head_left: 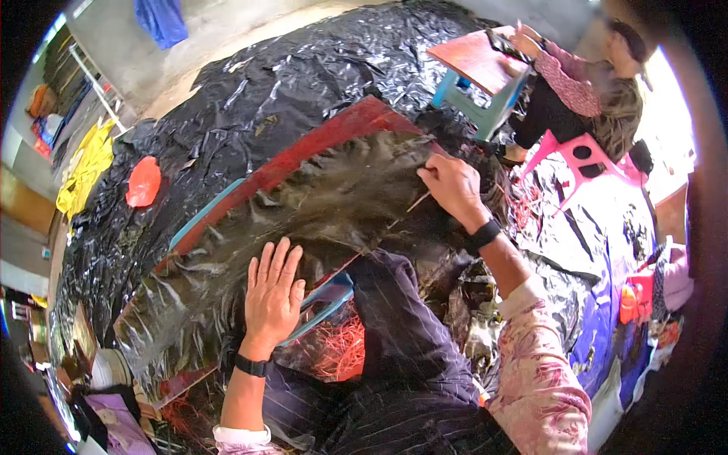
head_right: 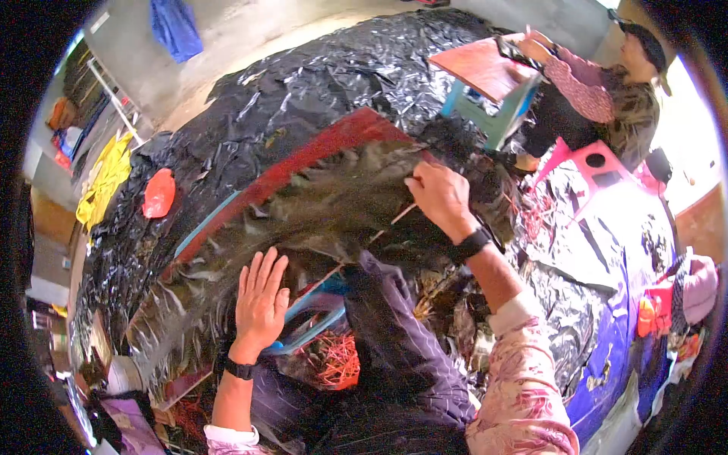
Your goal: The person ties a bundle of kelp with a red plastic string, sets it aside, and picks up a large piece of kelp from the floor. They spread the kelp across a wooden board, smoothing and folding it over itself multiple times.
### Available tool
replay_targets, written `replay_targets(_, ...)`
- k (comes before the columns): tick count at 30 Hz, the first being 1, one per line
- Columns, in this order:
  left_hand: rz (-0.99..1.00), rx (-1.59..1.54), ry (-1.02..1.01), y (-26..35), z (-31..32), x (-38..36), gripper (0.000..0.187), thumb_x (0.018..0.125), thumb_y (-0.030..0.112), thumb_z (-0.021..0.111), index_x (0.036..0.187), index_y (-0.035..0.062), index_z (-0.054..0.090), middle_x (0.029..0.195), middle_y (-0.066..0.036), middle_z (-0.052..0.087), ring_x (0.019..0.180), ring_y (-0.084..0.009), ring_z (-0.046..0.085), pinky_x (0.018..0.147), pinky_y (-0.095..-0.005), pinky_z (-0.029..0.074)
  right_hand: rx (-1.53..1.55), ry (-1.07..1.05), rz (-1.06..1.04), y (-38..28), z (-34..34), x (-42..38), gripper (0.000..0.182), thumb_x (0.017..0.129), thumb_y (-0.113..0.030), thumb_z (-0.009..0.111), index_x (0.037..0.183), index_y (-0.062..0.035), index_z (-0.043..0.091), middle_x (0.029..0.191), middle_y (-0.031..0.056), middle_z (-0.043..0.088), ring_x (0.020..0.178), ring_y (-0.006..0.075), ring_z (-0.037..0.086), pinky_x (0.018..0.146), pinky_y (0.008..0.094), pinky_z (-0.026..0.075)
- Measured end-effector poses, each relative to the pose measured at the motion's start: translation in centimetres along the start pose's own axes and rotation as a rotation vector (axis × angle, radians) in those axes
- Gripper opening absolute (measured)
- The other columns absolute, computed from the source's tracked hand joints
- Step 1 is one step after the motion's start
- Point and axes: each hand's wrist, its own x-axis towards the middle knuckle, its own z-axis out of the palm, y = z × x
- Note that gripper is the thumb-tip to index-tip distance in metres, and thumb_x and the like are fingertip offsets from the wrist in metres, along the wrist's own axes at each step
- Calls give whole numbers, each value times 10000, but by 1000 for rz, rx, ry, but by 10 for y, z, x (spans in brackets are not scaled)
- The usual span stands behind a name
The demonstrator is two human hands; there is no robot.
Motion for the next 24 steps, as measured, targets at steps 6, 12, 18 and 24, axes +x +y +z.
replay_targets(6, -34, 31, -22, 1, 0, 1, 465, 993, 273, 410, 1435, 128, 417, 1518, -89, 348, 1414, -322, 282, 1155, -492, 207, -447, 326, -550, -48, 19, 2, 128, 722, -160, 570, 831, -111, 617, 868, 30, 538, 932, 200, 574, 1005, 410, 349)
replay_targets(12, -45, 43, -38, 1, 2, 1, 467, 999, 279, 395, 1442, 131, 406, 1527, -87, 329, 1423, -318, 263, 1160, -492, 195, 75, 14, -759, -94, 41, -16, 392, 887, -314, 565, 1213, -97, 593, 1300, 46, 534, 1328, 247, 400, 1162, 511, 184)
replay_targets(18, -20, 69, -28, -2, 4, -1, 503, 976, 260, 448, 1460, 149, 370, 1533, -79, 320, 1413, -323, 277, 1143, -505, 222, 144, -163, -658, -78, 48, -22, 524, 953, -386, 504, 1409, -135, 443, 1481, 51, 412, 1414, 264, 302, 1163, 503, 188)
replay_targets(24, -2, 32, 25, -4, 6, -3, 504, 961, 240, 468, 1449, 145, 382, 1522, -84, 337, 1404, -325, 293, 1146, -501, 228, -12, -98, -602, -55, 27, -19, 583, 890, -404, 581, 1368, -86, 476, 1451, 83, 437, 1407, 274, 314, 1162, 516, 189)
